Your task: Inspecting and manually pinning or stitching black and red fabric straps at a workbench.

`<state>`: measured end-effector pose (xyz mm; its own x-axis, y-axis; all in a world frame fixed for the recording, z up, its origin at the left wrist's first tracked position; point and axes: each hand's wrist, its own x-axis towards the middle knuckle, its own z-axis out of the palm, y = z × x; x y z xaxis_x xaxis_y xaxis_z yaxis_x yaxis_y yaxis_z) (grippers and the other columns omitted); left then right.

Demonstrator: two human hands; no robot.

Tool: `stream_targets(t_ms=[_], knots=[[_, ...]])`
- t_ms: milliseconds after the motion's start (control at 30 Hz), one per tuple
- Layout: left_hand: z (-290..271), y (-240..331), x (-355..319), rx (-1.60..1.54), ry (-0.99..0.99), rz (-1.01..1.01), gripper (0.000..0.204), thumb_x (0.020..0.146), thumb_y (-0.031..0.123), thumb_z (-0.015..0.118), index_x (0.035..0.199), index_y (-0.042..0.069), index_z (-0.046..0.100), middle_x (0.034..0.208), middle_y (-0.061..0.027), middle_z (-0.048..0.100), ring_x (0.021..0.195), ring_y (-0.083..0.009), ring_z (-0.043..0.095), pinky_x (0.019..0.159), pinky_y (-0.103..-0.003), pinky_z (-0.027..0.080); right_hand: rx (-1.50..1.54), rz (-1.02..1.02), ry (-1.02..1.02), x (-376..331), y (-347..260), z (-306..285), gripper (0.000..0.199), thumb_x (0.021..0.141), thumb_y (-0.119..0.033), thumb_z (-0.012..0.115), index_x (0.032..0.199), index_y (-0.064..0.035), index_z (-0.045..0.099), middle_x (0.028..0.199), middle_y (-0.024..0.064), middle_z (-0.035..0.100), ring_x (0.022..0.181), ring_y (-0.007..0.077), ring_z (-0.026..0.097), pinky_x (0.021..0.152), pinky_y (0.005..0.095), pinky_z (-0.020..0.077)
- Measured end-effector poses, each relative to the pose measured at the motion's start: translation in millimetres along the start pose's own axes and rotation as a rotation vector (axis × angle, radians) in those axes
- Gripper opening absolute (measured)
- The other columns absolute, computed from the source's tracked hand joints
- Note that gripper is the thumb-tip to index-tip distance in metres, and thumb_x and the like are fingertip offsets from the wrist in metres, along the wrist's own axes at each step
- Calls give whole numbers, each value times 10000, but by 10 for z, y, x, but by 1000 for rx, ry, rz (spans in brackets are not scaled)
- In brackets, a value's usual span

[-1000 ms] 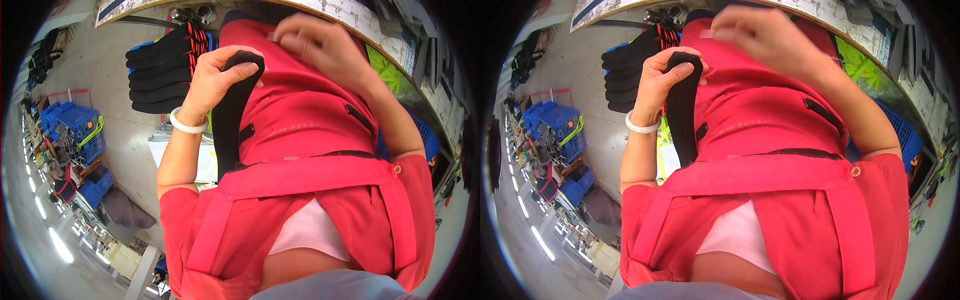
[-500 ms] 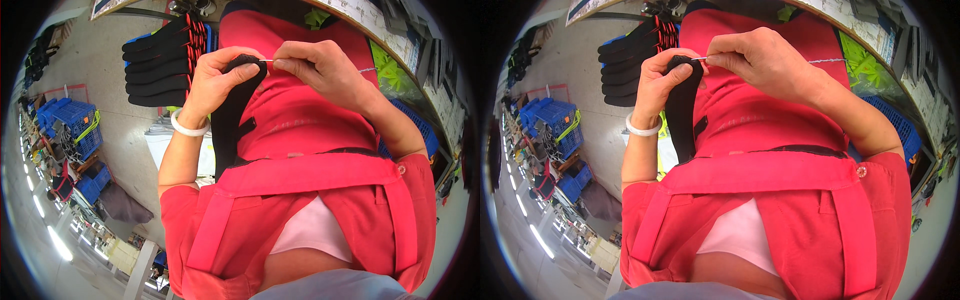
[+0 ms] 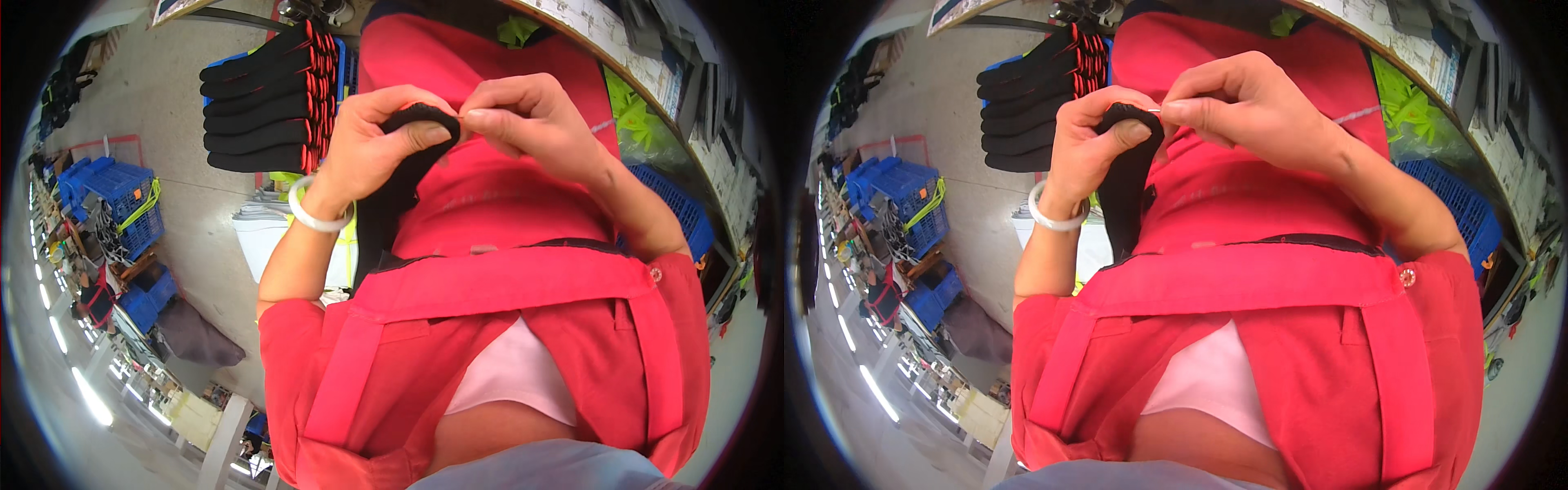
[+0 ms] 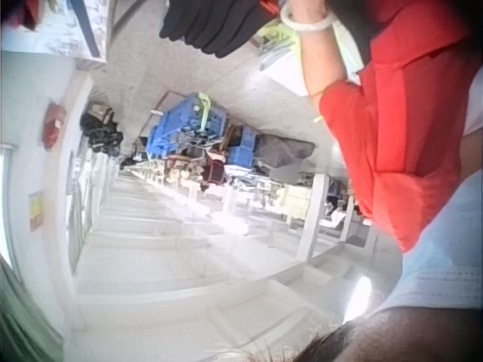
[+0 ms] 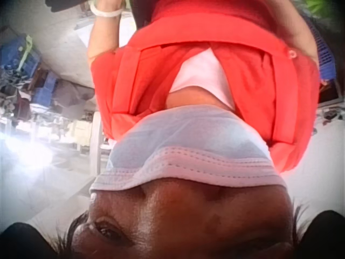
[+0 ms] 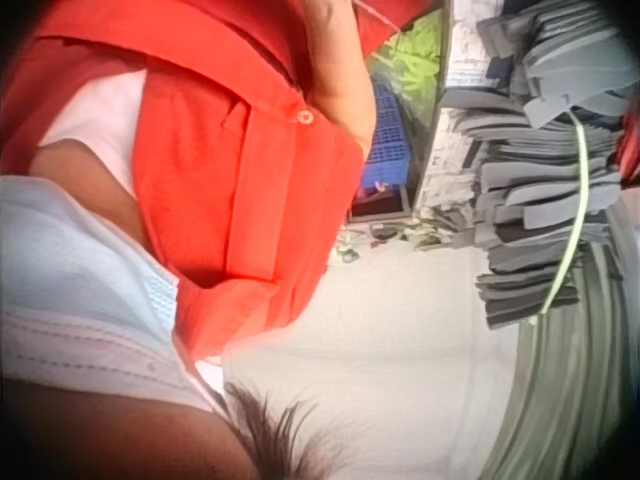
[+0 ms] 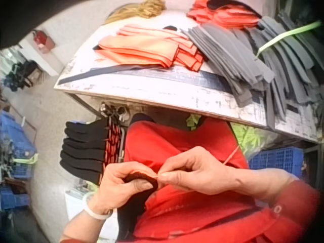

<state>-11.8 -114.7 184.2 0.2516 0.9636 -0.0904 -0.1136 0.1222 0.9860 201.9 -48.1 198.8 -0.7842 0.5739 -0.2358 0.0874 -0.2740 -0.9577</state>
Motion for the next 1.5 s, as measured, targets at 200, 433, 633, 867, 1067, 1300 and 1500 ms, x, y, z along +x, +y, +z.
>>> stream_targets(t_ms=[200, 433, 633, 867, 1067, 1300, 1500], knots=[[-19, -81, 47, -181, 125, -91, 147, 883, 75, 660, 1000, -13, 661, 882, -39, 683, 777, -83, 620, 699, -217, 498, 377, 226, -60, 145, 35, -53, 248, 958, -233, 543, 898, -31, 674, 555, -54, 438, 494, 22, 354, 449, 207, 261], [41, -100, -76, -14, 47, -90, 193, 889, 125, 658, 1026, -11, 675, 921, -37, 678, 803, -95, 617, 756, -224, 503, -562, 41, -130, 90, -243, -180, 166, 916, -130, 577, 878, 20, 637, 615, 18, 513, 554, 70, 444, 522, 247, 384], [-27, -113, -177, -18, 110, -108, 168, 862, 62, 672, 1010, -16, 685, 893, -28, 689, 830, -76, 609, 764, -215, 491, -552, 188, -3, -4, -332, -266, 147, 911, -116, 579, 899, 23, 622, 655, 66, 537, 593, 108, 486, 568, 271, 417], [77, -96, -181, 7, 60, -153, 204, 851, 97, 691, 1017, -21, 682, 912, -29, 691, 864, -81, 604, 803, -231, 483, -594, 31, -87, 47, -282, -24, 148, 895, -116, 591, 929, 23, 628, 703, 128, 600, 620, 189, 545, 625, 301, 458], [86, -143, -186, 61, 45, -129, 197, 850, 103, 690, 1012, -11, 687, 899, -26, 689, 848, -76, 603, 785, -226, 485, -686, -16, -92, 13, -207, -51, 128, 909, -102, 585, 899, 26, 590, 662, 93, 518, 614, 145, 500, 594, 283, 426], [194, -177, -249, -43, 114, -64, 153, 851, 80, 686, 968, -19, 687, 836, -11, 677, 782, -65, 594, 711, -211, 480, 235, 311, -12, -95, 32, 94, 252, 939, -249, 607, 914, -5, 660, 587, -34, 487, 507, 30, 401, 459, 201, 299], [162, -268, -217, 2, 32, -198, 198, 849, 70, 689, 1024, -22, 674, 893, -25, 683, 824, -75, 608, 755, -209, 491, -488, 185, -102, 75, -107, -111, 182, 917, -160, 593, 903, 11, 654, 607, 15, 544, 552, 76, 470, 527, 235, 397]])
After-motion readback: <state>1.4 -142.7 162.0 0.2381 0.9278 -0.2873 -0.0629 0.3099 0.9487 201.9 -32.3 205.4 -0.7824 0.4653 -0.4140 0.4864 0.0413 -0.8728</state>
